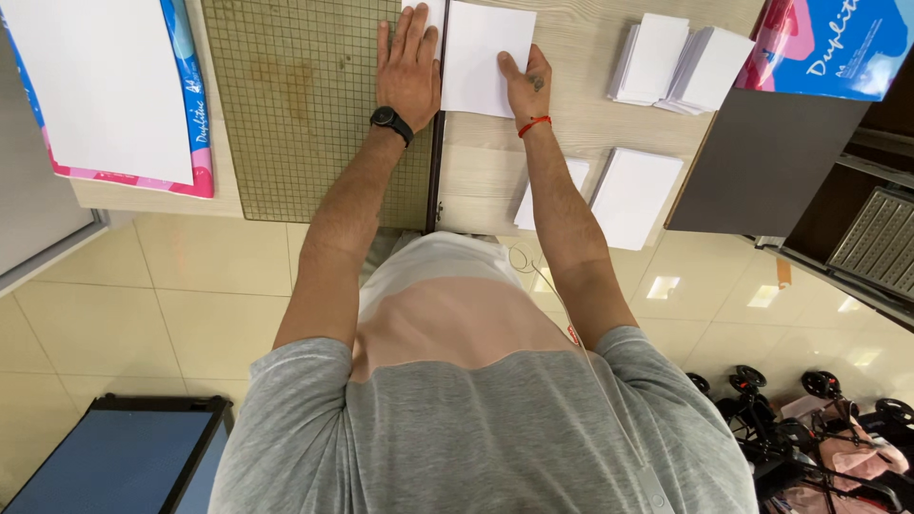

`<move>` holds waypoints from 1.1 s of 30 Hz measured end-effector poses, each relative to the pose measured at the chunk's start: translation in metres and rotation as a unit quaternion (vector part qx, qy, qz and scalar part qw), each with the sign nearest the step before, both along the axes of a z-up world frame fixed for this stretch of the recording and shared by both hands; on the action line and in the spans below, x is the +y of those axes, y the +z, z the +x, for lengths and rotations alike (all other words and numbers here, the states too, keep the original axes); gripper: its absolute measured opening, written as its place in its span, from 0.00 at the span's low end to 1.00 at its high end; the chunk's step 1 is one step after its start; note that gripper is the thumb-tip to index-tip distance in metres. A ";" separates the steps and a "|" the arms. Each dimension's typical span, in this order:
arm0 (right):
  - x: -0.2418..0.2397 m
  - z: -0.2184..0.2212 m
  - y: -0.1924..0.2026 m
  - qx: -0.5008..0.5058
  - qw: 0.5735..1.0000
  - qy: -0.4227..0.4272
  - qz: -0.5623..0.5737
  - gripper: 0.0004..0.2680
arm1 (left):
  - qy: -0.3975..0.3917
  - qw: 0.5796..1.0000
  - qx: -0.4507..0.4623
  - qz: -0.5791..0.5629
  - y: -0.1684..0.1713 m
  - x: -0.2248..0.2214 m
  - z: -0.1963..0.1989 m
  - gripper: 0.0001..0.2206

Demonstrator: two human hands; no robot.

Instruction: The person trims several small stacks of white paper using a manual paper cutter. The person aligns the sheets against the guide, holds them in place by hand, and presses the blade lever down to cut the edges.

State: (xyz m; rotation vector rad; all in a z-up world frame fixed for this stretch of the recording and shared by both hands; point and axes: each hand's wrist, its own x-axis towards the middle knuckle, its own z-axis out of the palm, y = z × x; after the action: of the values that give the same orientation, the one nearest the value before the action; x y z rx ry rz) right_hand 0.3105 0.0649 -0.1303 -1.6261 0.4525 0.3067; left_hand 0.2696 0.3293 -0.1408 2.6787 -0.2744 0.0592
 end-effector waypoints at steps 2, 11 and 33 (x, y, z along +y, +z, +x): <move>-0.003 0.001 -0.011 -0.011 1.000 0.007 -0.013 0.07 | 0.003 1.000 0.013 -0.002 0.004 0.002 0.000 0.24; 0.009 -0.001 -0.001 -0.012 0.999 0.023 0.023 0.10 | 0.026 1.000 0.001 -0.011 0.003 0.015 -0.005 0.24; 0.001 -0.007 -0.008 0.051 0.999 0.002 0.008 0.07 | 0.024 1.000 -0.006 -0.017 -0.003 0.020 -0.012 0.29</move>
State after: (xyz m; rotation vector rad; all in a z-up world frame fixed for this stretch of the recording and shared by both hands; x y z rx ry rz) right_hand 0.3035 0.0659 -0.1379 -1.6016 0.5244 0.3968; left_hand 0.2581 0.3496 -0.1443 2.6525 -0.2103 0.0934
